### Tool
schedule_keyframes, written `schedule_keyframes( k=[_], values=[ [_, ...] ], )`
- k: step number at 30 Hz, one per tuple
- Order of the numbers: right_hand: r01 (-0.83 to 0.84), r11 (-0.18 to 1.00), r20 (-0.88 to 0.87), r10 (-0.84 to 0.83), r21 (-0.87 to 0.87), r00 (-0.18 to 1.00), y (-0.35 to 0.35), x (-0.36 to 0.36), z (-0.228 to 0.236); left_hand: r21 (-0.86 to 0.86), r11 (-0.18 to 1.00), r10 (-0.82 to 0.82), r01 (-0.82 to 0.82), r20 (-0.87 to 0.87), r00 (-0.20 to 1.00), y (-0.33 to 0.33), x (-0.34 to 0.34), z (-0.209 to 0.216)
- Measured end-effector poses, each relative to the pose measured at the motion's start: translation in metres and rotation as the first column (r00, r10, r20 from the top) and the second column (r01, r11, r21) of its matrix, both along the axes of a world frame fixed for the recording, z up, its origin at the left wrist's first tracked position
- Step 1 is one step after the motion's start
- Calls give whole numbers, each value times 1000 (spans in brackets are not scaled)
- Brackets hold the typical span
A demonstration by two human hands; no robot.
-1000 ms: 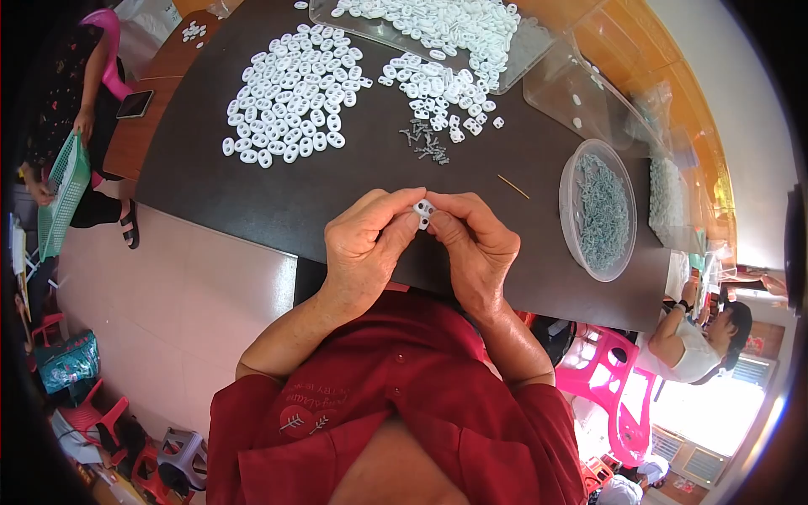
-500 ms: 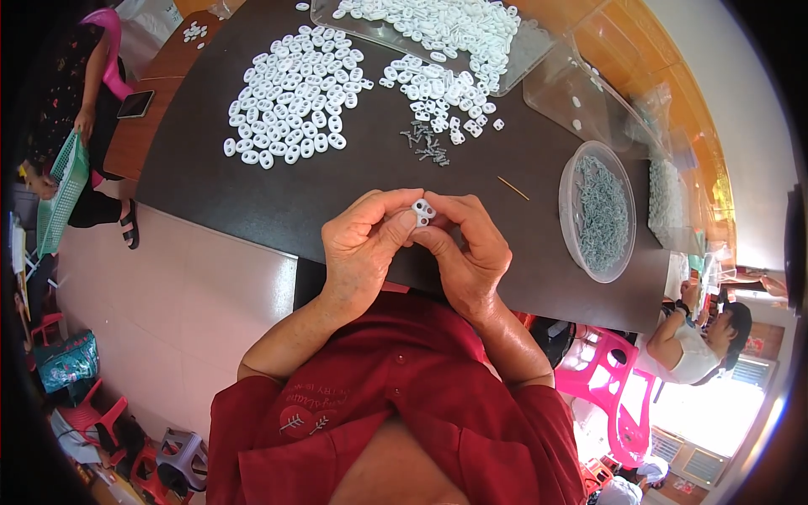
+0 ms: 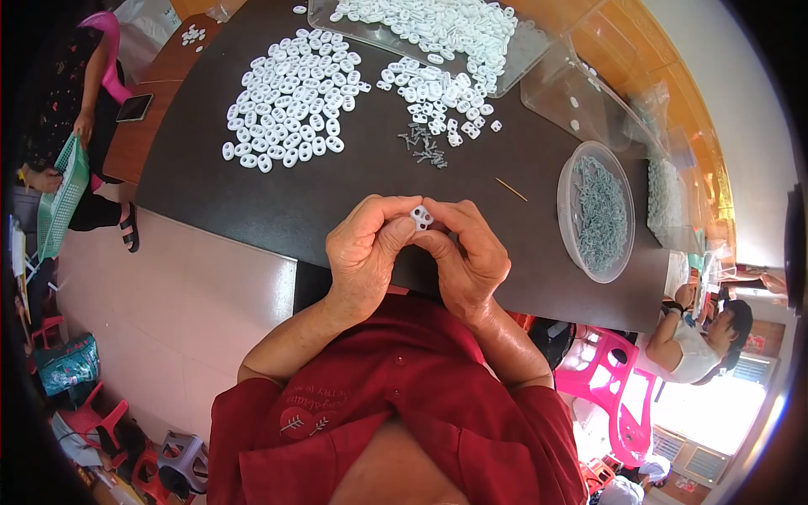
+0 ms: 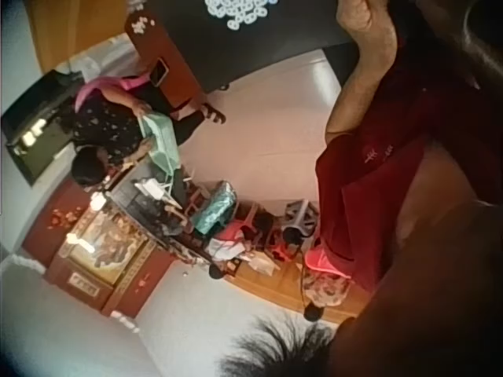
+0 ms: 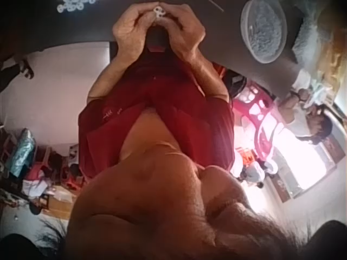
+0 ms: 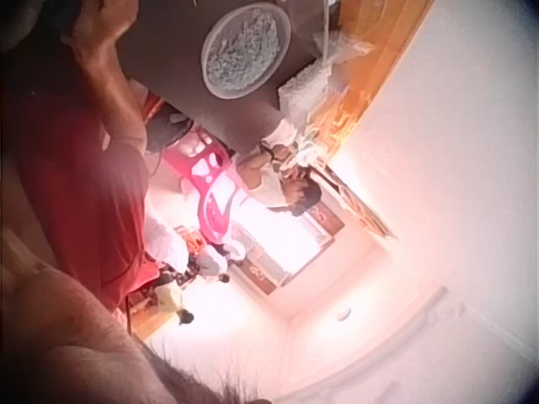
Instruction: Assembling small plastic rings with metal components by hand.
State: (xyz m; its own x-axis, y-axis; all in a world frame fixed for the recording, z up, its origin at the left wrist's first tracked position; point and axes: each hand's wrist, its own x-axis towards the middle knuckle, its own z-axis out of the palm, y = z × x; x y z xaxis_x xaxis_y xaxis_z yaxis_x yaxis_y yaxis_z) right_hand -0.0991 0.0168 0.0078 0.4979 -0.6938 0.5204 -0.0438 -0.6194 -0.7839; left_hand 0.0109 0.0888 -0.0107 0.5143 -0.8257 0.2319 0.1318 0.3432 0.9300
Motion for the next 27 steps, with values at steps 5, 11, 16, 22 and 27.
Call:
schedule_keyframes(
  k=[5, 11, 16, 22, 27],
  values=[
    [35, 996, 14, -34, -86, 999, 2, 2, 4, -18, 1000, 12, -12, -2, 1000, 0, -3, 2],
    [54, 990, 42, -49, -133, 998, 3, 2, -3, -61, 996, 77, -70, 120, 990, -3, -8, -4],
    [73, 982, 63, -62, -176, 996, 3, 4, -4, -77, 990, 130, -120, 152, 980, -4, -12, -10],
    [61, 982, 71, -49, -180, 996, 0, 7, 1, -24, 1000, 19, -20, -20, 1000, -5, -6, 5],
    [63, 992, 61, -56, -111, 997, 3, 7, 0, -55, 994, 104, -98, 121, 987, -5, -6, -1]
  ],
)
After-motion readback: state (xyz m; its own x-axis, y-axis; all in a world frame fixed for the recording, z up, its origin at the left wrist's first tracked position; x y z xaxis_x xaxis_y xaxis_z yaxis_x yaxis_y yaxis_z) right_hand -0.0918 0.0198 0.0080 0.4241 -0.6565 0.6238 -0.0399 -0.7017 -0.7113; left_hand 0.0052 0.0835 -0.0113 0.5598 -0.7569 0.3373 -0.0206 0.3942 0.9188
